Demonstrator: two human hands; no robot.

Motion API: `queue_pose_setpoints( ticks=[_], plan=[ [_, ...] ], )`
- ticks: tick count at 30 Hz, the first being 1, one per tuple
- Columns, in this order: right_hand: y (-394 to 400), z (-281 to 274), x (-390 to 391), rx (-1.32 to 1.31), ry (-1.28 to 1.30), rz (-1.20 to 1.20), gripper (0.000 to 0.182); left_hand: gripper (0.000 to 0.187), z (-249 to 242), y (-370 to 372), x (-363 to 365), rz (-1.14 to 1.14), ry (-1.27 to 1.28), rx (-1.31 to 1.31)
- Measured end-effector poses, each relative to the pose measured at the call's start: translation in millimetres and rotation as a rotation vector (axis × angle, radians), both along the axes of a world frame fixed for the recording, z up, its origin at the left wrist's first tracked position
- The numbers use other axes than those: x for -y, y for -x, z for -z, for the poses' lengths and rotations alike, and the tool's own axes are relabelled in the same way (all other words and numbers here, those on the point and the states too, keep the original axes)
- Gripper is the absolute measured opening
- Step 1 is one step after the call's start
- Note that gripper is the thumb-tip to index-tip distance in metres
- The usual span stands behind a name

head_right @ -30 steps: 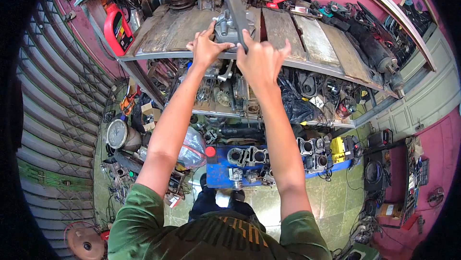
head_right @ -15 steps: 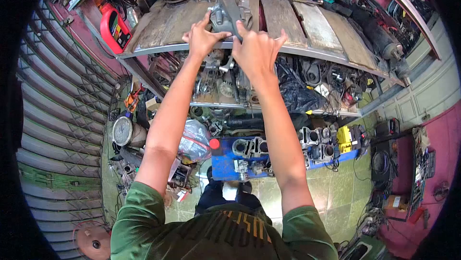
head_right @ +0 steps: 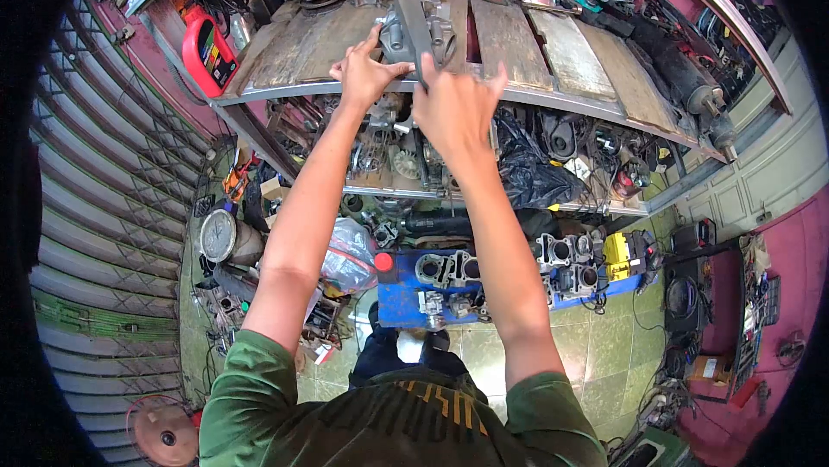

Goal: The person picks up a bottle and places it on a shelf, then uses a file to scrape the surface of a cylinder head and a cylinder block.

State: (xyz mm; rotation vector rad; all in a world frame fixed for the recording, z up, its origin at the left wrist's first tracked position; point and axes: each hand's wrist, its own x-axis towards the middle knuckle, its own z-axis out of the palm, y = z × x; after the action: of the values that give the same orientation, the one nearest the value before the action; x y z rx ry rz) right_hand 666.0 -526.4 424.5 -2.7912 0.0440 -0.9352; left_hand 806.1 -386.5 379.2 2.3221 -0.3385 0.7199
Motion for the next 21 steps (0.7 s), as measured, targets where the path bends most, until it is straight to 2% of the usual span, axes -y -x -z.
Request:
queue_pose_setpoints(
  ticks=[2, 3, 4, 6, 7, 10, 14, 15, 16, 18, 19, 21],
  plan=[
    [8.7, 30.0, 12.0, 0.274, 0.061, -0.084, 0.039, 0.112, 1.0, 6.2, -1.0, -0.018, -0.009, -0.031],
    [11.7, 24.1, 10.4, 0.391, -0.006, -0.134, 0.039, 0.112, 2.0, 6.1, -0.5, -0.013, 0.006, -0.027],
    [10.3, 14.0, 11.9, 0.397, -0.004, -0.134, 0.039, 0.112, 1.4, 4.6, 0.7, -0.006, 0.021, -0.021],
    [4.0, -9.9, 16.8, 0.16, -0.13, -0.033, 0.038, 0.112, 4.0, 1.8, -0.3, 0.006, 0.026, -0.011],
    [-8.9, -13.1, 18.7, 0.248, -0.106, -0.041, 0.038, 0.112, 3.0, 0.9, -0.8, 0.018, 0.031, 0.0],
    [-19.4, -15.8, 26.3, 0.183, -0.045, 0.004, 0.037, 0.111, -2.3, 3.6, -1.4, 0.008, -0.001, -0.025],
    [12.2, 12.3, 29.9, 0.197, -0.035, -0.052, 0.034, 0.11, -3.6, 3.4, -0.6, 0.013, -0.002, -0.044],
    [17.4, 13.1, 27.5, 0.359, -0.013, -0.105, 0.035, 0.11, -2.1, 3.3, 0.1, 0.013, 0.0, -0.044],
    [16.6, 7.4, 29.3, 0.362, -0.01, -0.108, 0.035, 0.11, -1.8, 2.3, 0.3, 0.014, 0.008, -0.043],
    [16.7, -6.9, 32.3, 0.058, -0.201, -0.033, 0.037, 0.109, 3.4, 3.2, -1.6, 0.011, 0.014, -0.053],
    [2.6, -7.3, 36.3, 0.176, -0.219, -0.05, 0.038, 0.109, 3.5, 2.4, -1.4, 0.016, 0.021, -0.041],
    [-21.2, -16.6, 44.0, 0.134, -0.257, -0.022, 0.038, 0.108, 0.4, 0.0, 0.5, 0.027, 0.03, -0.02]
  ],
)
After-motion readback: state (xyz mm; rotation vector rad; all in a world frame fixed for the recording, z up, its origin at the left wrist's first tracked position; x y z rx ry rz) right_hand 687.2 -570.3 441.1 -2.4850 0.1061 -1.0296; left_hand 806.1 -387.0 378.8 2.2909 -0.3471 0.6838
